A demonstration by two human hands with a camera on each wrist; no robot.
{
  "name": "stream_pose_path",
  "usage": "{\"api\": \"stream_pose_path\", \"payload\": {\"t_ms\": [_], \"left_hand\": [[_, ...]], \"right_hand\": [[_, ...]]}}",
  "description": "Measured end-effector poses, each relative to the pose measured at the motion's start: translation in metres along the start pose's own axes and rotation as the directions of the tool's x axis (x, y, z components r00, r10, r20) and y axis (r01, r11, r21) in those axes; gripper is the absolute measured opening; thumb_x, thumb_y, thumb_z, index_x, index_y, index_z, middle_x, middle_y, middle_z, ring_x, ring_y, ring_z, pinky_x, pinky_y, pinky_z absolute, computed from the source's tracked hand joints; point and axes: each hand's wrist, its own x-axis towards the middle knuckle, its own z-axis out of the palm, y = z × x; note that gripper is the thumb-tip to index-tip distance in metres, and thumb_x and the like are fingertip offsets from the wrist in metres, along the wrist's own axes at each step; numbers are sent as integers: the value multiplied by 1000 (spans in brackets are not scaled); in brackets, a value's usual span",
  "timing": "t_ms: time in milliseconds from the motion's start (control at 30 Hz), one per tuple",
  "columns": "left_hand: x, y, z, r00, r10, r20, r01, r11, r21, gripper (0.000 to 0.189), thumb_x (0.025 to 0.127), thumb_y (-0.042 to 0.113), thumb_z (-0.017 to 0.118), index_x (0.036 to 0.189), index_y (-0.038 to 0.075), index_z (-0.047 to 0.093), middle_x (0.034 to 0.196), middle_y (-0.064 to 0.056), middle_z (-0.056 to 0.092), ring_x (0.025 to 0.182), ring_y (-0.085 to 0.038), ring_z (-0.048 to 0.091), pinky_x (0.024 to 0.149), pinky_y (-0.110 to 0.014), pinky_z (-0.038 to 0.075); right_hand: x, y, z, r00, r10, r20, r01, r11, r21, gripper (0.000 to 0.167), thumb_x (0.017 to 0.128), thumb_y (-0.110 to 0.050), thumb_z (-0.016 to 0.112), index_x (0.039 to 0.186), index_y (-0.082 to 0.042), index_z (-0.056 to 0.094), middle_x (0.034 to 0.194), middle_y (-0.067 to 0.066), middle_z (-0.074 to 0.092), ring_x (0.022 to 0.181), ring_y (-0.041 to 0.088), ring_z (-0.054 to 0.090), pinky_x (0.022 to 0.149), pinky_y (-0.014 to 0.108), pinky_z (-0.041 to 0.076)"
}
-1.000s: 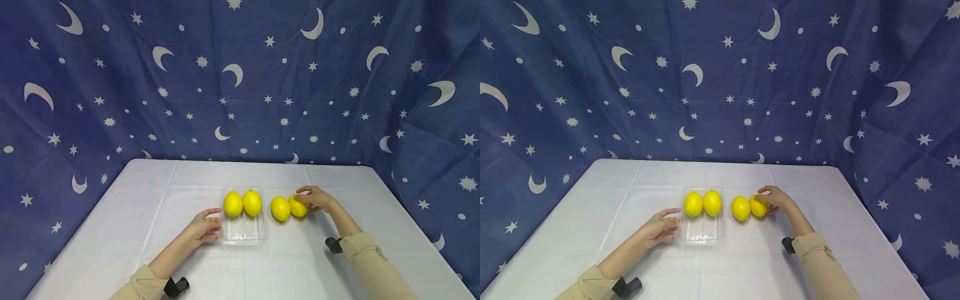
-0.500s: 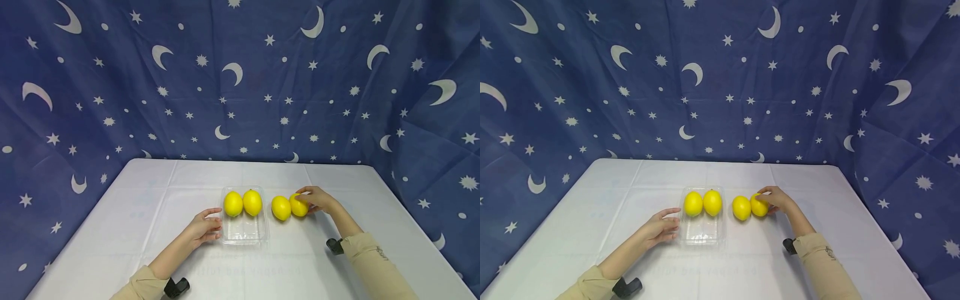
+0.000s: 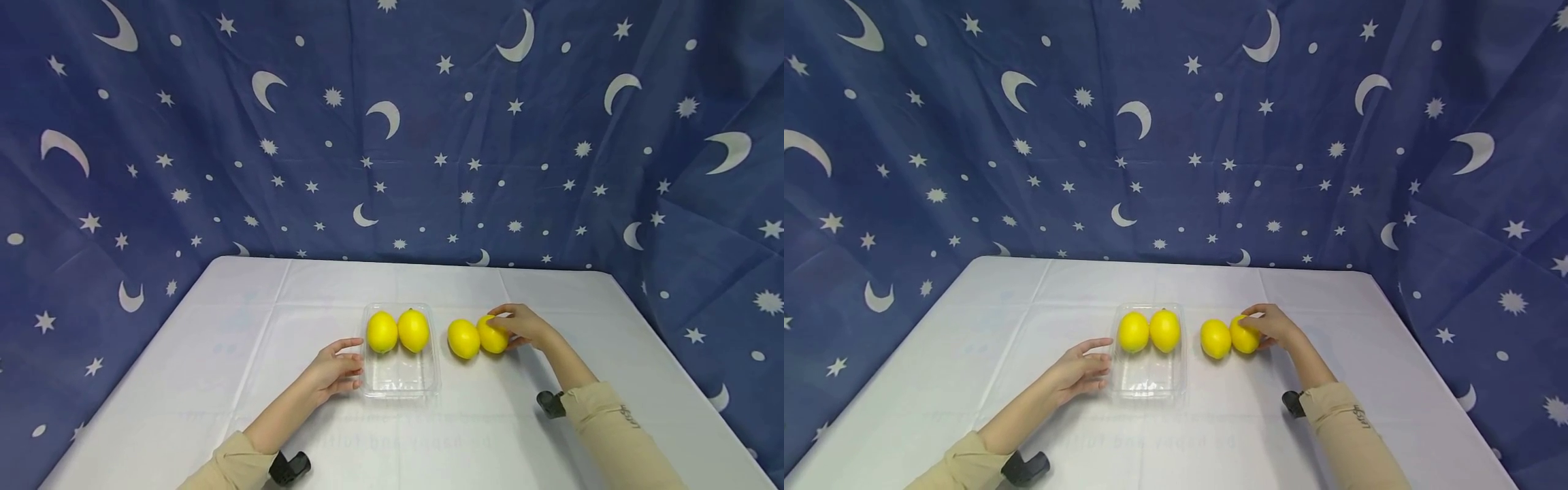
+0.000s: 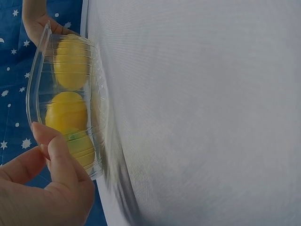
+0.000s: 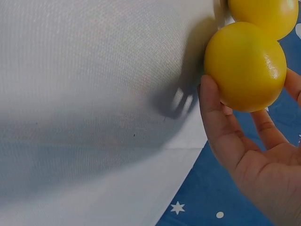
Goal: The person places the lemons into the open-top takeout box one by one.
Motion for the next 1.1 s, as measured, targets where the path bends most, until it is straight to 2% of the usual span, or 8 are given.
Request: {"api": "stream_pose_path", "payload": {"t_ms": [700, 1100], "left_hand": [[0, 1, 2, 1000, 0, -4, 0, 1000, 5, 45, 88, -3, 56, 131, 6, 48, 93, -4, 56, 75, -14, 55, 58, -21, 54], [1, 0, 0, 1000, 8, 7, -8, 1000, -3, 45, 88, -4, 56, 131, 6, 47, 93, -4, 56, 74, -14, 55, 58, -21, 53]], "right_hand": [[-9, 2, -7, 999, -14, -33, 12, 998, -64, 51, 91, -24, 57, 132, 4, 45, 121, 28, 50, 89, 25, 55, 71, 35, 58], [-21, -1, -4, 997, -60, -57, 56, 996, -64, 50, 91, -23, 58, 131, 4, 47, 118, 26, 53, 86, 22, 53, 69, 33, 57]]}}
